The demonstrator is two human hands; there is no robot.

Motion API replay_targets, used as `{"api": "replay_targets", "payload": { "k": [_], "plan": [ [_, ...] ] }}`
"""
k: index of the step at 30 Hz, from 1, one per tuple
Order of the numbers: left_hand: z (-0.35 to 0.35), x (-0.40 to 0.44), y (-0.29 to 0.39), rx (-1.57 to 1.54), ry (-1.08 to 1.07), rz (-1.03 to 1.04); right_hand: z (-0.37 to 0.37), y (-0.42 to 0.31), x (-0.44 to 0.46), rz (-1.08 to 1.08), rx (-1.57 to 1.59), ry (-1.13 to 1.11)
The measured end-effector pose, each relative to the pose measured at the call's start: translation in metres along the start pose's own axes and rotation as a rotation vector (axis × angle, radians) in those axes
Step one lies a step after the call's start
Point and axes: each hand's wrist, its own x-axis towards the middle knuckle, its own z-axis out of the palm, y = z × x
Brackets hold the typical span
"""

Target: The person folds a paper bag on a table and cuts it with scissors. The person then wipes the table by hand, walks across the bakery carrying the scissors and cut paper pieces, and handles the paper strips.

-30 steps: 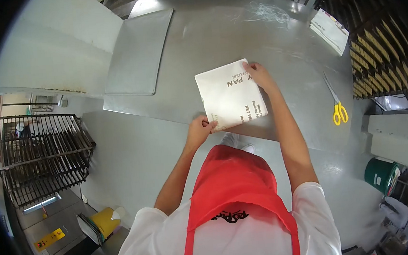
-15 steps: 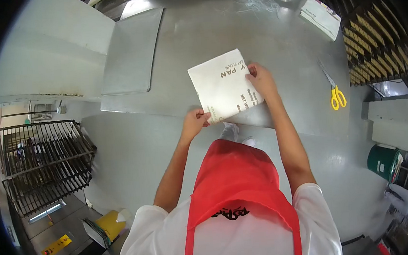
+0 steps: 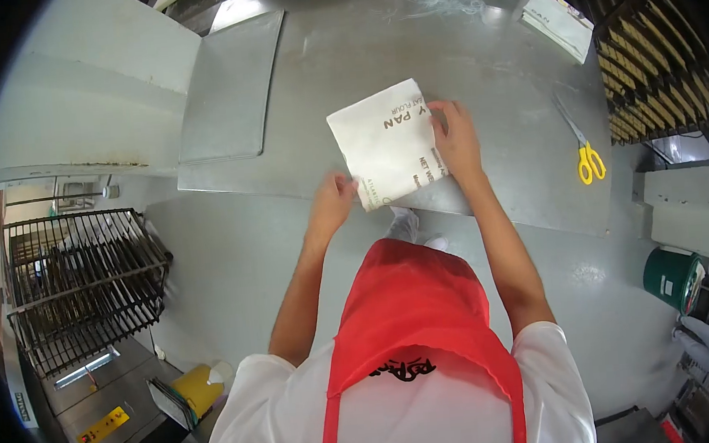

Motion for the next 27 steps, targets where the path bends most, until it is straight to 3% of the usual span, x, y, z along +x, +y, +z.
{"api": "replay_targets", "payload": {
  "k": [1, 2, 4, 5, 7, 11, 15, 21, 24, 27],
  "plan": [
    [-0.004, -0.002, 0.012, 0.196, 0.178, 0.148, -0.004, -0.012, -0.01, -0.152, -0.033, 0.079],
    [-0.006, -0.001, 0.022, 0.193, 0.175, 0.142, -0.001, -0.017, -0.021, -0.149, -0.034, 0.072],
    [-0.008, 0.012, 0.04, 0.291, 0.284, 0.394, 0.007, -0.027, -0.038, -0.319, -0.038, 0.101],
    [-0.003, 0.024, 0.045, 0.29, 0.286, 0.395, 0.014, -0.03, -0.045, -0.32, -0.038, 0.102],
    [0.012, 0.05, 0.058, 0.432, 0.395, 0.72, 0.034, -0.032, -0.06, -0.341, -0.116, 0.047],
    [0.037, 0.096, 0.081, 0.445, 0.37, 0.802, 0.063, -0.021, -0.081, -0.323, -0.21, -0.071],
    [0.064, 0.139, 0.043, 0.582, 0.333, 0.784, 0.062, -0.022, -0.089, -0.203, -0.327, -0.111],
    [0.064, 0.145, 0.038, 0.668, 0.33, 0.745, 0.044, -0.003, -0.093, -0.156, -0.419, -0.172],
    [0.063, 0.145, 0.04, 0.684, 0.316, 0.744, 0.032, 0.005, -0.094, -0.095, -0.303, -0.151],
    [0.062, 0.144, 0.042, 0.697, 0.309, 0.734, 0.023, 0.001, -0.098, -0.059, -0.456, -0.154]
  ]
}}
